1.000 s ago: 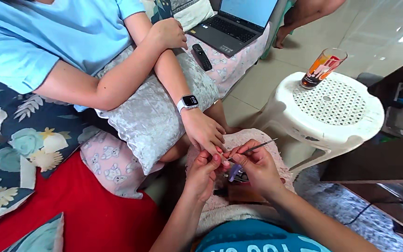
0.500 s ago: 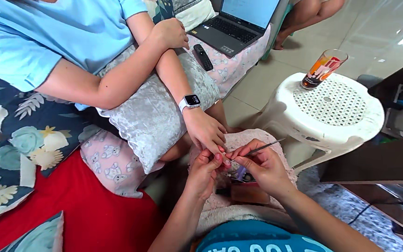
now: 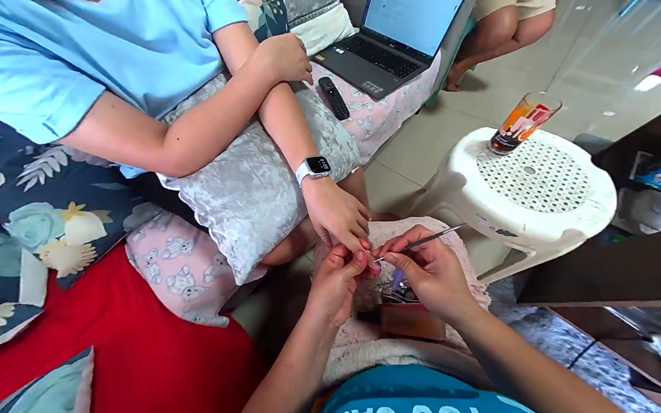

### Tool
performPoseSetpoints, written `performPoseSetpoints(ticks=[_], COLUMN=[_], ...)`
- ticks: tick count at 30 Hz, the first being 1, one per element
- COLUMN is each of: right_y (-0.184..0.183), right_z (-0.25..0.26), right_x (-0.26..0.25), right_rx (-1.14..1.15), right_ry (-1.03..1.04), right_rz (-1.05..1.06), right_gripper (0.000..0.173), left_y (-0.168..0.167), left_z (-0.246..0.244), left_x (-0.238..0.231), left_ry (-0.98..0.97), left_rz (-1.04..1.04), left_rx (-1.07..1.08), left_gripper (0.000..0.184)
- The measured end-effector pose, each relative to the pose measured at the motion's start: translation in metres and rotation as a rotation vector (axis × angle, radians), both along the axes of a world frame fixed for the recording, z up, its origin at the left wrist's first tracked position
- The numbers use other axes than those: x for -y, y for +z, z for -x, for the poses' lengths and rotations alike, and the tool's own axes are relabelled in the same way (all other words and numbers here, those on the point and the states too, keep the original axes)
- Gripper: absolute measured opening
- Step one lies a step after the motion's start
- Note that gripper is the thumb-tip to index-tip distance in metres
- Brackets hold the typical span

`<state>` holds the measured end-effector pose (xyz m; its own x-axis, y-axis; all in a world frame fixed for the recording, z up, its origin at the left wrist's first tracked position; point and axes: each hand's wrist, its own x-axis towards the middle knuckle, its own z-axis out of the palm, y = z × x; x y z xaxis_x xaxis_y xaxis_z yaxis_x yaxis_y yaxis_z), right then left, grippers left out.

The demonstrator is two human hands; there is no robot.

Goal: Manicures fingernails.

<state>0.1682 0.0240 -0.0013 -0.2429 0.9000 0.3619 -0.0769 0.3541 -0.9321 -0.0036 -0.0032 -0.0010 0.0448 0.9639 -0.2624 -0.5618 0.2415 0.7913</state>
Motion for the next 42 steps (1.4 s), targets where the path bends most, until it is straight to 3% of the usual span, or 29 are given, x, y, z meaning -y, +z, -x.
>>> performPoseSetpoints(ticks=[8,19,27,33,39,42], right_y=[-0.002,-0.016,-0.015,-0.017,-0.011,-0.015], right_z=[-0.002,0.000,0.003,0.003,0.005,0.004], right_x=[0.015,0.015,0.013,0.015,0.014,0.017], right_rx=[-0.055,0.074,-0.066,0.033,-0.097,-0.042], right_ry=[-0.128,-0.152,-0.141,-0.145,-0.151,-0.134], right_rz=[-0.149,-0.381,-0.187,-0.329,-0.124,-0.238], right_gripper=[0.010,0.004,0.007,0.003,0.009,0.005], left_y=[-0.002,-0.003,-0.003,-0.003,-0.002,-0.002], left_z=[-0.006,-0.012,-0.012,-0.011,-0.011,-0.011], left_x=[0.000,0.000,0.000,0.000,0.001,0.001], left_ry=[0.090,0.145,0.151,0.154,0.147,0.145], left_rz=[-0.029,-0.078,-0.076,-0.087,-0.079,-0.087], left_rx=[-0.032,-0.101,-0.110,-0.111,-0.099,-0.101], left_gripper=[0.015,0.016,0.015,0.015,0.014,0.014])
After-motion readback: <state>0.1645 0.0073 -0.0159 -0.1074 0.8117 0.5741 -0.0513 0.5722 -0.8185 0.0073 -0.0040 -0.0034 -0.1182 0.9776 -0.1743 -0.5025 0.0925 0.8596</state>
